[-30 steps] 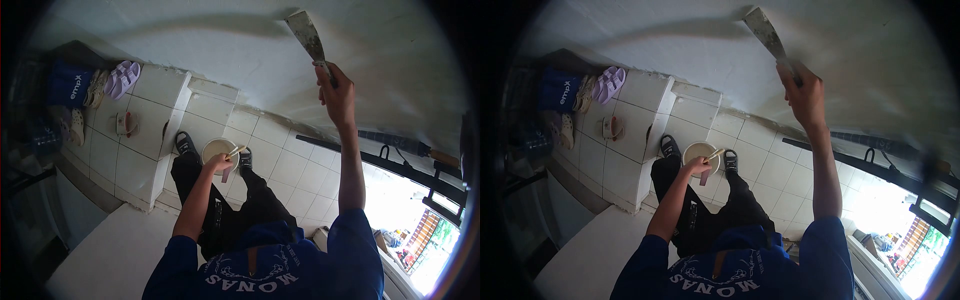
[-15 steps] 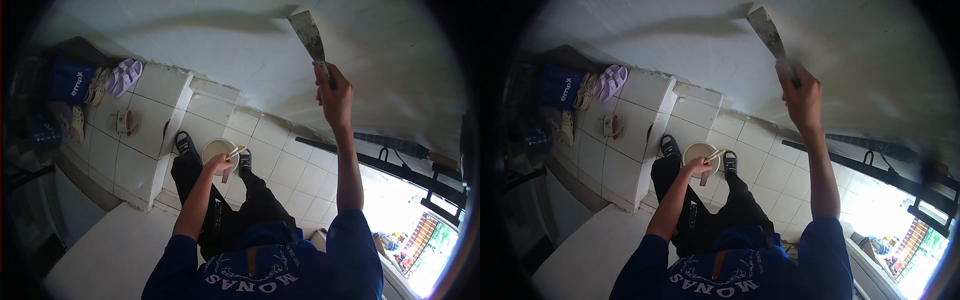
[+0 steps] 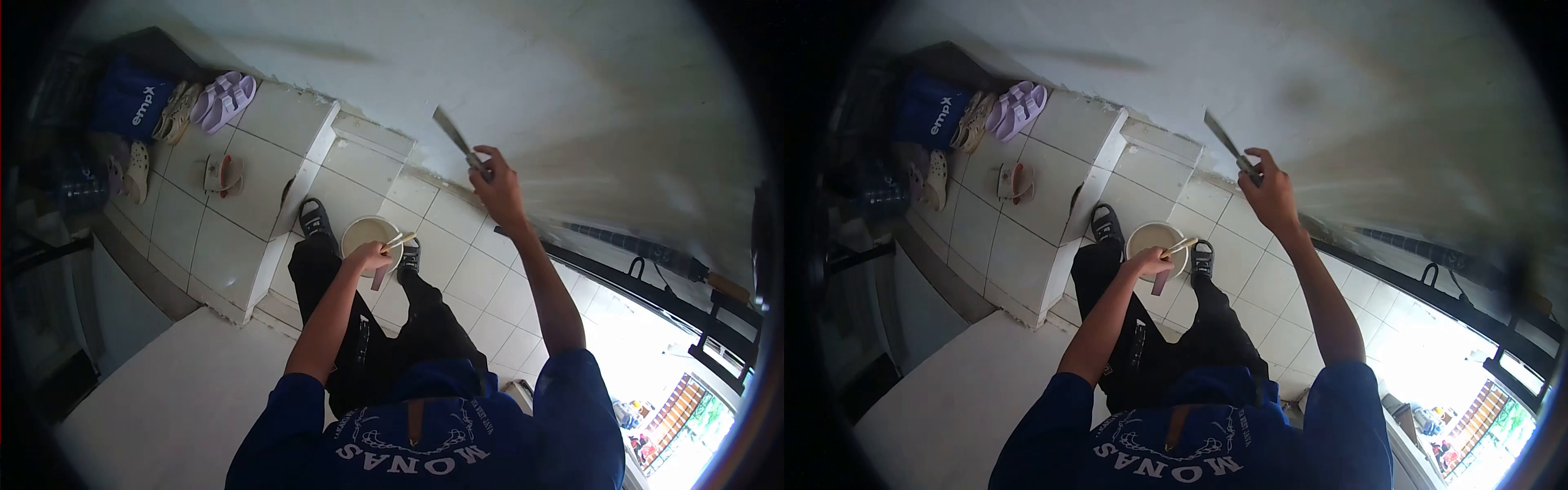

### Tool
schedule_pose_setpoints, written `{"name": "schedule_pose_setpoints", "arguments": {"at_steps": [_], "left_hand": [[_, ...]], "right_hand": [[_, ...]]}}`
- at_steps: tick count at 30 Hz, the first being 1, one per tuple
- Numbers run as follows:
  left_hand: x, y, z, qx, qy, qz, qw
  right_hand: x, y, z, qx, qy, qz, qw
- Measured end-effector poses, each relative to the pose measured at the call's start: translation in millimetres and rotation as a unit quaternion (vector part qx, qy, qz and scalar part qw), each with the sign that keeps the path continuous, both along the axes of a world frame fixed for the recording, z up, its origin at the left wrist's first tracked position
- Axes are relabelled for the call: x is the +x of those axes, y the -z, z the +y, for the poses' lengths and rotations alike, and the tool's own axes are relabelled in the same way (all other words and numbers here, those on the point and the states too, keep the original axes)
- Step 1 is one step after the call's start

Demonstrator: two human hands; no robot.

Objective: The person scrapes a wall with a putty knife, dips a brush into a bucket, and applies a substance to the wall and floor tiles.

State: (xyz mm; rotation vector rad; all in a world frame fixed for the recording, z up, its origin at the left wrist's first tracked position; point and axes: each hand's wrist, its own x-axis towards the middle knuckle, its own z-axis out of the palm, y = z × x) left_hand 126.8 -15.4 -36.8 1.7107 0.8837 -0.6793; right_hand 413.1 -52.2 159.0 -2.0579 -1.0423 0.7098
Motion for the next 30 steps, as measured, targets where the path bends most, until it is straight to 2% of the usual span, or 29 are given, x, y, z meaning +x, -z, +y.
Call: {"name": "schedule_pose_setpoints", "arguments": {"at_steps": [3, 5, 8, 11, 14, 18, 23, 26, 30], "left_hand": [[-8.0, 6.2, -2.6, -0.021, -0.028, -0.020, 0.999], [-11.7, 7.7, -4.6, -0.020, -0.038, -0.025, 0.999], [-19.9, 8.2, -6.4, -0.022, -0.048, -0.019, 0.998], [-26.4, 4.8, -0.6, -0.031, -0.052, -0.017, 0.998], [-30.6, -0.4, 2.8, -0.028, -0.064, -0.021, 0.997], [-29.9, 3.3, 6.9, -0.016, -0.041, 0.014, 0.999], [-33.5, 9.4, 2.9, -0.018, -0.051, -0.005, 0.999], [-34.3, 9.4, 6.7, -0.012, -0.060, -0.012, 0.998], [-27.7, -10.0, 15.9, -0.046, -0.055, -0.003, 0.997]], "right_hand": [[5.6, 64.1, 11.9, -0.036, -0.011, -0.075, 0.996], [13.8, 108.1, 25.5, -0.002, 0.010, -0.134, 0.991], [14.8, 130.9, 34.3, 0.047, 0.012, -0.179, 0.983], [12.5, 141.9, 35.1, 0.054, 0.028, -0.163, 0.985], [5.1, 130.5, 34.9, 0.060, 0.043, -0.141, 0.987], [5.1, 141.9, 43.4, 0.089, 0.042, -0.169, 0.981], [1.1, 148.8, 49.2, 0.142, 0.037, -0.188, 0.971], [2.8, 149.5, 24.5, 0.125, 0.065, -0.151, 0.979], [4.9, 141.4, 35.4, 0.096, 0.043, -0.156, 0.982]]}}
